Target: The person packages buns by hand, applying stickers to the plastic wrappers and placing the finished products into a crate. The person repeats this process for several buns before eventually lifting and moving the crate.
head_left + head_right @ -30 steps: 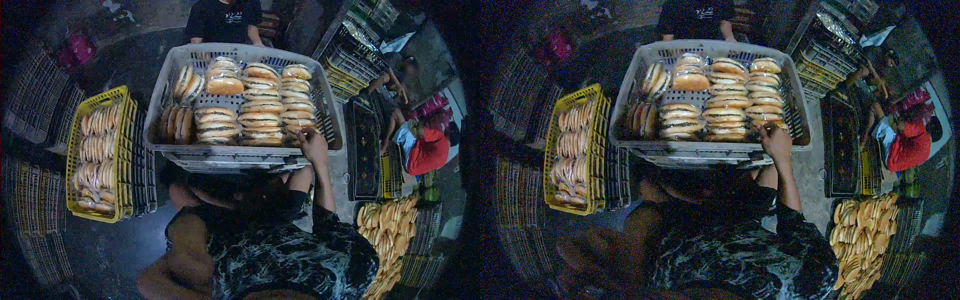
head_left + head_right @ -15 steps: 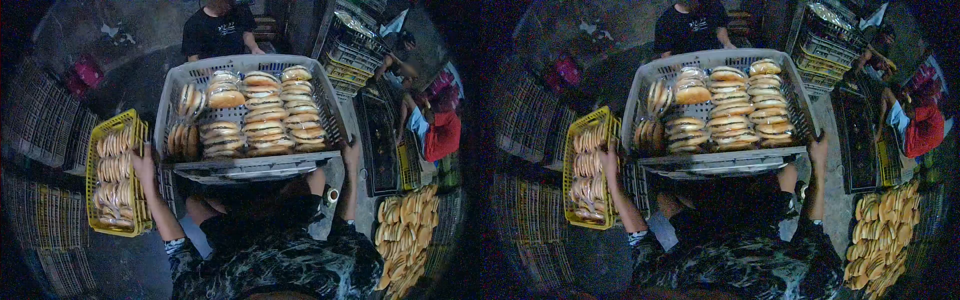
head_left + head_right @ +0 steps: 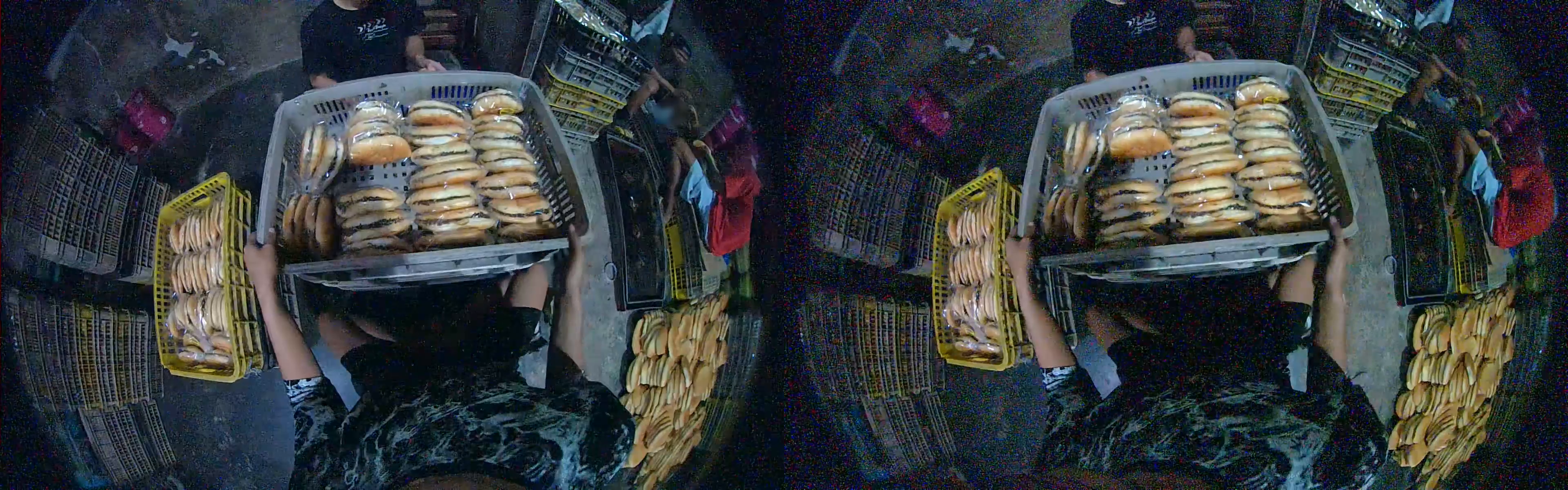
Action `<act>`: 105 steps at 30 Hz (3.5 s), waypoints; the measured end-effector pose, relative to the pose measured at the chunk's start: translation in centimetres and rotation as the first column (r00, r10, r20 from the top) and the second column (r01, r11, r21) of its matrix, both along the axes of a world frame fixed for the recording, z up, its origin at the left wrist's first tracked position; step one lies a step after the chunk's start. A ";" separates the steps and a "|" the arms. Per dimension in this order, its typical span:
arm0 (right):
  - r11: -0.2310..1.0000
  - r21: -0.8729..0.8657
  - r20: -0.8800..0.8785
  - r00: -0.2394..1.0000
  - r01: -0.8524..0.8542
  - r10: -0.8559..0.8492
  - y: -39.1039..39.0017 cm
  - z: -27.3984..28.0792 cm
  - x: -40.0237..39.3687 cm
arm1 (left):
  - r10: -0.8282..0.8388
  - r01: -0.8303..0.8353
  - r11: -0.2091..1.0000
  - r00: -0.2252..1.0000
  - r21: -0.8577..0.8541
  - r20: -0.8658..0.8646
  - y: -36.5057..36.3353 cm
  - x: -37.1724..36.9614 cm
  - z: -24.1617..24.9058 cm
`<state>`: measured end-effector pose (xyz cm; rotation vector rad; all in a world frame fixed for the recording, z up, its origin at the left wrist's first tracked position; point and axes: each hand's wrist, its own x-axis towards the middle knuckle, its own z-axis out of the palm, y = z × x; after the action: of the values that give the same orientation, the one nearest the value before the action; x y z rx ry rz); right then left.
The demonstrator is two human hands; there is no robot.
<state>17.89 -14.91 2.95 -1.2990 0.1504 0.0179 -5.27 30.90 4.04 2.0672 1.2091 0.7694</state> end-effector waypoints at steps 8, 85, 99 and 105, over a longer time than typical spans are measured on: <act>0.903 0.393 -0.208 0.940 -0.173 0.271 3.7 1.2 -1.5 | 0.083 -0.082 0.996 0.996 -0.034 0.023 -1.6 0.7 1.6; 0.716 0.639 -0.307 0.761 -0.280 0.572 7.3 3.4 -5.5 | 0.155 0.490 0.655 0.659 -0.576 0.736 0.5 -3.5 3.7; 0.695 0.588 -0.302 0.685 -0.414 0.663 5.7 3.1 -9.4 | 0.331 0.308 0.773 0.550 -0.555 0.766 -7.5 -15.1 -1.7; 0.613 0.606 -0.361 0.512 -0.507 0.779 0.0 7.1 -8.4 | 0.317 0.094 0.904 0.507 -0.417 0.802 -23.2 -20.9 6.7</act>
<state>9.51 -14.96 10.02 -0.7796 0.1618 1.1143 -26.13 7.67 10.75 0.9648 0.7935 1.2715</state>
